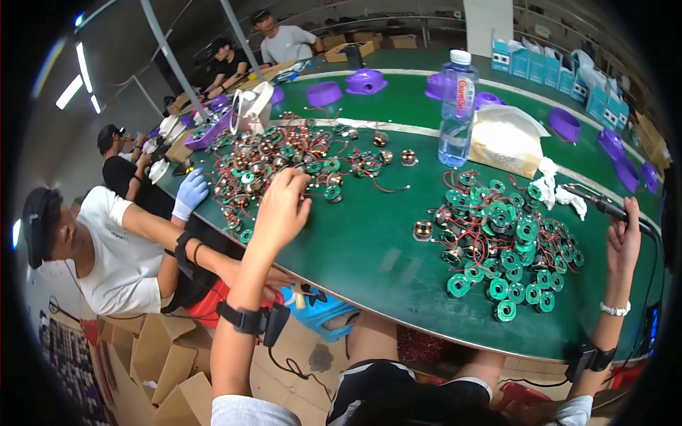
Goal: Soldering copper wires onto small green electronic circuit boards using a soldering iron.
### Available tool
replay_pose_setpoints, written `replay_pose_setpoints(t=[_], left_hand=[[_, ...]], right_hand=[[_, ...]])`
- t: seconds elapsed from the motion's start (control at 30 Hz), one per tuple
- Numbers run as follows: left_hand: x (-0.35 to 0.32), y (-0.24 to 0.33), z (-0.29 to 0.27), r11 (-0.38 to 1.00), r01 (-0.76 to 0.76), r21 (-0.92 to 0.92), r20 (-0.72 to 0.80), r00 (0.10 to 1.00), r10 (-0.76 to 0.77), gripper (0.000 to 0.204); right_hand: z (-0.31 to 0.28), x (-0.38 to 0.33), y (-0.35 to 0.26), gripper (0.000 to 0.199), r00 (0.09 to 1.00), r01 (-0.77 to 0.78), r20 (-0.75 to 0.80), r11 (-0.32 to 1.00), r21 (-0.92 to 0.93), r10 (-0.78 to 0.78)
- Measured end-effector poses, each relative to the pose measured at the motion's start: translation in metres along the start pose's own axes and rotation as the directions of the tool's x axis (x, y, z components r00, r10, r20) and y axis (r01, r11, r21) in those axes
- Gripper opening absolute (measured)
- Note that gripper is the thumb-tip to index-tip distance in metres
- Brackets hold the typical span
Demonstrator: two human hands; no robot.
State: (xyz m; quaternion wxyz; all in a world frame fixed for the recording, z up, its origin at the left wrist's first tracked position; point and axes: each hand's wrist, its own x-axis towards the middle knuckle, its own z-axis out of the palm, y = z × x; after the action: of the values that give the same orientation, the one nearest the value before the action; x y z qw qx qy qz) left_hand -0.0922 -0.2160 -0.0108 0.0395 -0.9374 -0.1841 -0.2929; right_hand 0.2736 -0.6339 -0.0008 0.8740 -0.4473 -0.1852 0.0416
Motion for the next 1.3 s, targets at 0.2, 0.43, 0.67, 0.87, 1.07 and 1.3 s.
replay_pose_setpoints(t=[0.2, 0.43, 0.67, 0.87, 1.07, 1.3], left_hand=[[-0.017, -0.003, -0.005, 0.985, 0.031, 0.167, 0.128, 0.99, -0.053, 0.046], [-0.001, -0.008, 0.016, 0.962, 0.226, -0.153, 0.07, 0.973, -0.218, 0.028], [0.012, -0.031, 0.024, 0.938, 0.31, 0.155, 0.246, 0.907, -0.341, 0.023], [0.028, -0.043, 0.02, 0.642, 0.481, -0.598, 0.281, 0.875, -0.395, 0.032], [0.02, -0.043, 0.034, 0.3, 0.594, -0.747, 0.324, 0.719, -0.615, 0.055], [0.014, -0.002, 0.003, 0.956, -0.008, 0.293, -0.215, 0.974, 0.073, 0.055]], right_hand=[[0.006, -0.004, -0.001, 0.008, 1.0, -0.022, -0.023, 1.0, -0.015, 0.022], [0.003, -0.004, -0.002, 0.009, 1.0, -0.004, 0.029, 1.0, -0.009, 0.004], [0.004, -0.002, -0.001, 0.011, 0.999, -0.018, -0.03, 1.0, -0.02, 0.018], [0.0, 0.0, -0.003, 0.012, 0.999, -0.023, -0.034, 0.999, -0.03, 0.022], [-0.005, 0.006, -0.003, 0.013, 1.0, -0.022, -0.006, 1.0, -0.005, 0.022], [-0.017, 0.01, -0.003, 0.014, 1.0, 0.026, -0.007, 0.999, 0.021, -0.026]])
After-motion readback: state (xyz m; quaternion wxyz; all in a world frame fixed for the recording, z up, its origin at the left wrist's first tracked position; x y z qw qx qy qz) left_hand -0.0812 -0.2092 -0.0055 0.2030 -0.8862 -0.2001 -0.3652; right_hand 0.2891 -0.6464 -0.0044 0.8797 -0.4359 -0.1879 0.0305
